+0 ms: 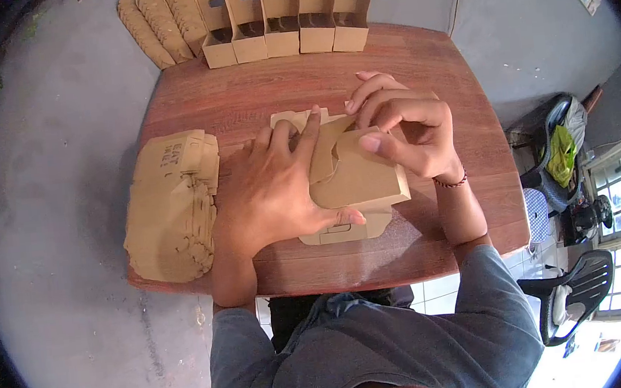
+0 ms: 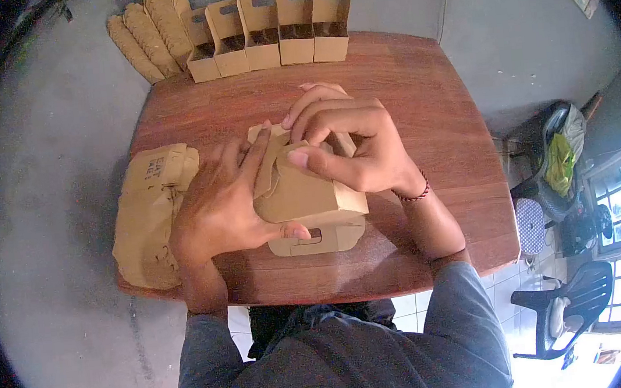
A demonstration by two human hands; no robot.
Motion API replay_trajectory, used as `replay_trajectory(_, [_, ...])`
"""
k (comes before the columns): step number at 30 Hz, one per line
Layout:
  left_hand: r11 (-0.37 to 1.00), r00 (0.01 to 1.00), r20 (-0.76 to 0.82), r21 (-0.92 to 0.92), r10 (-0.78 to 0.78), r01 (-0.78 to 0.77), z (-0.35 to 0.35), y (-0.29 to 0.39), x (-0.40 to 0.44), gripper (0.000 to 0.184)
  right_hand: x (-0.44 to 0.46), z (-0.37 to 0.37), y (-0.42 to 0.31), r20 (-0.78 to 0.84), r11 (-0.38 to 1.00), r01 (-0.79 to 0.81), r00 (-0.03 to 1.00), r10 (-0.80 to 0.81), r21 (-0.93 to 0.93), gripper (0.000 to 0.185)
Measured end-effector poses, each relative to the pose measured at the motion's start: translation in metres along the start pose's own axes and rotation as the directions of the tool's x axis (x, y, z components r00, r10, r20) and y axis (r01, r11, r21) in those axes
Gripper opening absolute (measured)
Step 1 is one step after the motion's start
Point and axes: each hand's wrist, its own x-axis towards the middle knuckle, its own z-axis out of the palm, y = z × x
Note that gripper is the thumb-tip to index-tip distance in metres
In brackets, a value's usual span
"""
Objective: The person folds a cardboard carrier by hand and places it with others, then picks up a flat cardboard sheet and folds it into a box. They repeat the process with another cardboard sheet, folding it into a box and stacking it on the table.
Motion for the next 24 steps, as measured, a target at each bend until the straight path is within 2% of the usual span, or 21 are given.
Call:
replay_trajectory(3, [0.999,0.998,0.054,-0.006,-0.038,0.038,-0.002,0.003,0.0,0.134,-0.001,0.0,-0.003,0.005,0.997,0.031,0.999,-0.032,0.073,0.015])
replay_trajectory(6, [1.0,1.0,0.023,-0.009,0.005,-0.005,0.0,0.002,0.001,0.129,-0.002,0.0,-0.003,0.037,0.998,-0.043,0.998,0.042,0.044,0.016])
replay_trajectory(8, [0.999,1.0,-0.003,-0.032,0.028,-0.028,0.005,-0.001,0.005,0.125,0.002,0.003,-0.008,-0.046,0.951,-0.282,0.96,0.278,-0.13,0.015])
replay_trajectory(9, [0.997,0.998,-0.031,-0.051,0.05,-0.051,0.008,-0.003,0.008,0.121,0.002,0.002,-0.007,-0.048,0.95,-0.283,0.959,0.279,-0.13,0.015])
replay_trajectory(11, [0.996,0.998,-0.038,-0.072,0.047,-0.05,0.013,-0.006,0.012,0.117,0.003,-0.001,-0.003,-0.109,0.912,-0.39,0.919,0.378,-0.126,0.028])
replay_trajectory(13, [0.994,0.998,-0.044,-0.095,0.045,-0.049,0.01,-0.01,0.015,0.114,0.001,-0.008,0.003,-0.163,0.915,-0.366,0.926,0.34,-0.171,0.035])
replay_trajectory(14, [0.977,0.996,-0.084,-0.209,0.026,-0.043,0.004,-0.016,0.016,0.111,-0.001,-0.013,0.007,-0.209,0.915,-0.342,0.931,0.299,-0.216,0.043])
replay_trajectory(15, [0.947,0.993,-0.121,-0.32,0.001,-0.04,-0.001,-0.025,0.016,0.109,-0.003,-0.022,0.008,-0.211,0.914,-0.345,0.93,0.301,-0.214,0.043])
replay_trajectory(17, [0.772,0.987,-0.16,-0.628,-0.009,-0.094,-0.003,-0.05,0.017,0.104,-0.005,-0.044,0.006,-0.143,0.888,-0.322,0.946,0.29,-0.328,0.051])
replay_trajectory(19, [0.544,0.968,-0.246,-0.819,-0.048,-0.181,0.0,-0.066,0.013,0.094,-0.007,-0.055,0.005,-0.146,0.9,-0.343,0.938,0.314,-0.268,0.054])
replay_trajectory(21, [0.346,0.907,-0.252,-0.929,-0.336,-0.13,0.009,-0.069,0.01,0.083,-0.009,-0.063,0.007,-0.096,0.926,-0.341,0.939,0.329,-0.159,0.063])
replay_trajectory(22, [0.349,0.906,-0.258,-0.927,-0.336,-0.135,0.018,-0.075,0.017,0.083,-0.01,-0.07,0.009,0.088,0.938,-0.246,0.958,0.274,-0.243,0.081])
replay_trajectory(23, [0.175,0.905,-0.247,-0.965,-0.345,-0.197,0.029,-0.082,0.028,0.077,-0.011,-0.067,0.015,0.089,0.939,-0.241,0.959,0.269,-0.246,0.081])
replay_trajectory(24, [-0.007,0.907,-0.235,-0.967,-0.349,-0.253,0.037,-0.084,0.036,0.07,-0.013,-0.06,0.025,0.138,0.961,-0.26,0.952,0.272,-0.098,0.091])
